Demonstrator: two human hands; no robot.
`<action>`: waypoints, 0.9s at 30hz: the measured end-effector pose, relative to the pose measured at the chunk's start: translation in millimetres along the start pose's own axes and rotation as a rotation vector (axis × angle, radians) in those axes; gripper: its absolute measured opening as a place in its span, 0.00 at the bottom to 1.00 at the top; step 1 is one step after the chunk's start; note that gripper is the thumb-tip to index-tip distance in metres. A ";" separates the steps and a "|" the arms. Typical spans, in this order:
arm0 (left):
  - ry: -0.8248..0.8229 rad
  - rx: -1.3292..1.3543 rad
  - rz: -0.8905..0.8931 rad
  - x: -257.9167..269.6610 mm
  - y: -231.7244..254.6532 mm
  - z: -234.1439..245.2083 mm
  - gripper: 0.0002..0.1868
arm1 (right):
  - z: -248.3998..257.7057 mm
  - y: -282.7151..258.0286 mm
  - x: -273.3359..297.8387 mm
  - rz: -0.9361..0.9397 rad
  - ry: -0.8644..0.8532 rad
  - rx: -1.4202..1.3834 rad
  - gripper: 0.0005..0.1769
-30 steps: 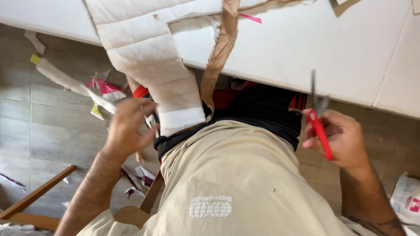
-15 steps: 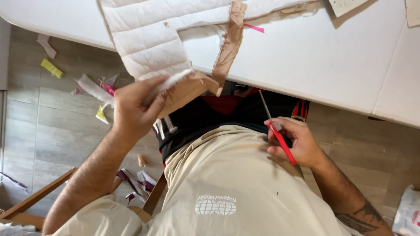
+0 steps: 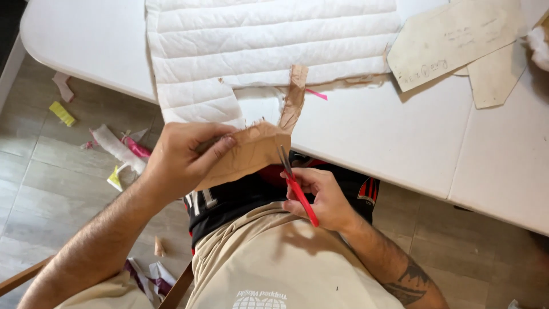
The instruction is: Cutting out patterns from quilted fabric using scissors on a workshop table.
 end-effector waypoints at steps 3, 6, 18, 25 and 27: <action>-0.069 0.004 -0.016 3.0 -0.2 -5.9 0.09 | -0.8 3.1 -7.9 0.001 0.024 -0.007 0.29; -0.091 0.002 -0.056 2.1 -1.0 -9.8 0.11 | 0.2 4.2 -9.9 -0.007 0.077 -0.045 0.27; -0.139 0.154 0.079 -0.2 -20.0 -15.7 0.11 | -13.3 -4.2 -16.6 0.092 0.214 -0.063 0.20; -0.290 0.403 0.140 -2.3 -21.4 -19.8 0.14 | -12.5 23.3 -20.6 0.158 0.364 -0.058 0.16; -0.206 0.543 0.137 3.0 -27.6 -20.4 0.20 | -27.8 -15.3 -26.7 0.172 0.410 -0.049 0.11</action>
Point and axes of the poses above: each hand's wrist, its own x-axis away from the middle knuckle, its own z-axis out of the back of the hand, y = z × x, the point moved 3 cm from there along -x, towards the middle knuckle, and after that the axes turned 8 degrees about -x, right-handed, at the moved point
